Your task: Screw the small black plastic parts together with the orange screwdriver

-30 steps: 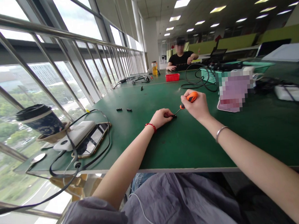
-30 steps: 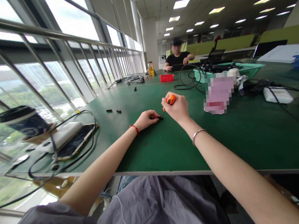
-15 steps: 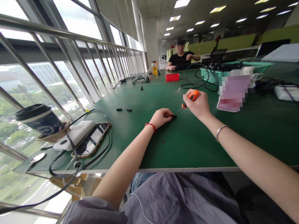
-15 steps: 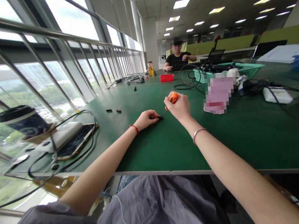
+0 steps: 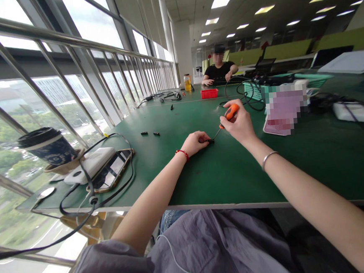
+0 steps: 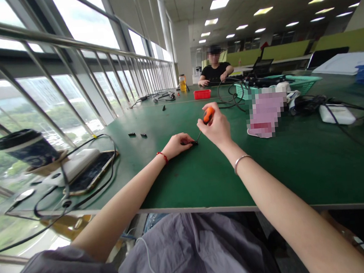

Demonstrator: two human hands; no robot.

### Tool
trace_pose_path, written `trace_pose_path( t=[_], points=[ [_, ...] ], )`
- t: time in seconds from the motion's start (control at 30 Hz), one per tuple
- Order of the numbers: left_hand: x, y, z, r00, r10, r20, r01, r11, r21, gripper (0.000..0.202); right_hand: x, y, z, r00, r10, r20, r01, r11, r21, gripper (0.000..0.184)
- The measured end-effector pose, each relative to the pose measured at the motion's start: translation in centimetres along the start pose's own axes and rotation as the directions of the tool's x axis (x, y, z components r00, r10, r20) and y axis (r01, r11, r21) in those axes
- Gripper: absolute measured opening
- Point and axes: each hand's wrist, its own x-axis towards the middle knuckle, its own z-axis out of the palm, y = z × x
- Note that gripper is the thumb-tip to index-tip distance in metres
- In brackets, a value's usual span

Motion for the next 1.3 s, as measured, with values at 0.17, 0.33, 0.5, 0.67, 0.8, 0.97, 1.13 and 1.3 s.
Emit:
trace_pose_path(
  t=[0.17, 0.33, 0.5, 0.67, 0.8, 0.97, 1.13, 1.3],
  points=[
    [0.13, -0.3, 0.1, 1.0, 0.009, 0.005, -0.009, 1.0, 0.005, 0.014, -0.01, -0.31, -0.14, 1.0, -0.001, 0.012, 0.002, 0.999, -0.039, 0.019],
    [0.11, -0.3, 0.12, 1.0, 0.006, 0.0, -0.006, 1.0, 0.023, 0.014, -0.18, -0.37, -0.09, 0.997, -0.068, 0.046, 0.068, 0.998, 0.008, 0.019],
    [0.11, -0.12, 0.05, 1.0, 0.013, -0.002, -0.013, 0.999, 0.043, 0.014, -0.15, 0.02, 0.15, 0.995, -0.092, 0.028, 0.089, 0.992, 0.095, 0.045],
    [0.05, -0.03, -0.04, 1.0, 0.004, 0.0, -0.004, 0.999, 0.038, 0.014, -0.2, -0.51, -0.09, 0.998, -0.055, 0.039, 0.055, 0.998, -0.002, 0.03],
    [0.02, -0.06, 0.0, 1.0, -0.001, 0.0, 0.001, 1.0, 0.03, 0.013, -0.25, -0.63, -0.19, 0.995, -0.053, 0.083, 0.051, 0.998, 0.025, 0.017],
    [0.04, -0.17, 0.04, 1.0, -0.007, 0.001, 0.007, 0.999, 0.031, 0.014, -0.2, -0.01, 0.1, 0.996, -0.072, 0.043, 0.07, 0.997, 0.031, 0.031],
    [-0.11, 0.09, -0.11, 1.0, -0.002, 0.007, 0.002, 0.999, 0.038, 0.015, -0.24, -0.12, 0.15, 0.997, -0.077, -0.007, 0.077, 0.997, 0.017, 0.053],
    [-0.16, 0.22, -0.09, 1.0, -0.009, 0.008, 0.009, 1.0, 0.028, 0.015, -0.37, -0.67, -0.01, 0.999, -0.015, -0.033, 0.013, 0.999, -0.052, 0.033]
  ],
)
